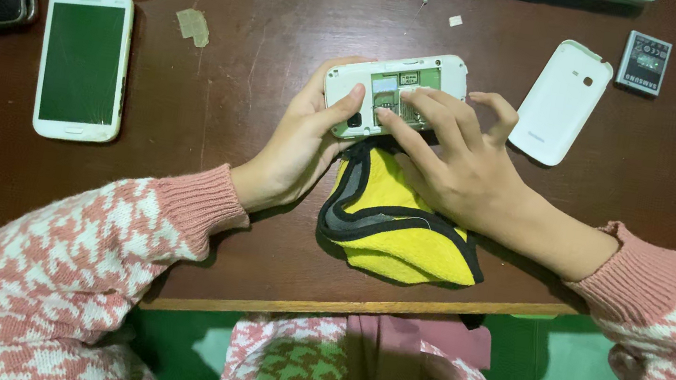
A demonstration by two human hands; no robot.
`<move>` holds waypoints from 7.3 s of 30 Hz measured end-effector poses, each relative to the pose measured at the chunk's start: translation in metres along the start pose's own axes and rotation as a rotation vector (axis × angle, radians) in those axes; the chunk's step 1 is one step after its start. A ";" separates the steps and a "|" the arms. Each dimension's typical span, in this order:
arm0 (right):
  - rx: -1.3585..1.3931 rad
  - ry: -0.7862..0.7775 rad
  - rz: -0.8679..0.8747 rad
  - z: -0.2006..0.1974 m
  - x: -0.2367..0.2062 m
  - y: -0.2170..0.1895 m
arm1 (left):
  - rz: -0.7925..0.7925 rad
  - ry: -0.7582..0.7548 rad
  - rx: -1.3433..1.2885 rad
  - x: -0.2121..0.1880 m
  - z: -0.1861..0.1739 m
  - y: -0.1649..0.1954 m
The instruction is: The person holds a small white smartphone with its back cover removed and inserts a battery into the compartment, pressing it into place. They then align the back cover and press it closed along the edges, before setting the phone down and stacking it with other phones on the desk.
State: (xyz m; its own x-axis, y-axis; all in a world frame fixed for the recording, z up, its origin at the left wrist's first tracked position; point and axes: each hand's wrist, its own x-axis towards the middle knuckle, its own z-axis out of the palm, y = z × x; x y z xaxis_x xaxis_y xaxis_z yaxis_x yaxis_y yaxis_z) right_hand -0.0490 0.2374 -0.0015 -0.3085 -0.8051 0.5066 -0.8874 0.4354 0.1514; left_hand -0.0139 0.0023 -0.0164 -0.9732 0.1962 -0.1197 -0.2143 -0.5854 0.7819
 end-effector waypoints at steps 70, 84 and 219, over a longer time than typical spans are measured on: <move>0.159 0.019 -0.025 0.001 -0.005 0.003 | -0.012 -0.029 0.064 -0.003 0.003 0.000; 0.137 0.014 -0.017 0.002 -0.004 -0.001 | -0.015 -0.031 0.032 -0.004 0.001 0.000; 0.864 0.197 0.160 -0.021 0.005 0.030 | -0.255 -0.210 0.044 0.004 -0.020 -0.010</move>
State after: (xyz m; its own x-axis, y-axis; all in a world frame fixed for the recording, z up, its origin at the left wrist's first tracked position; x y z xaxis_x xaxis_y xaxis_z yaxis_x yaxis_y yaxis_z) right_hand -0.0699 0.2545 0.0232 -0.4572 -0.6425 0.6149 -0.8111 0.0177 -0.5846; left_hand -0.0172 -0.0068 -0.0375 -0.8494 0.4926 -0.1893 -0.4401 -0.4633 0.7692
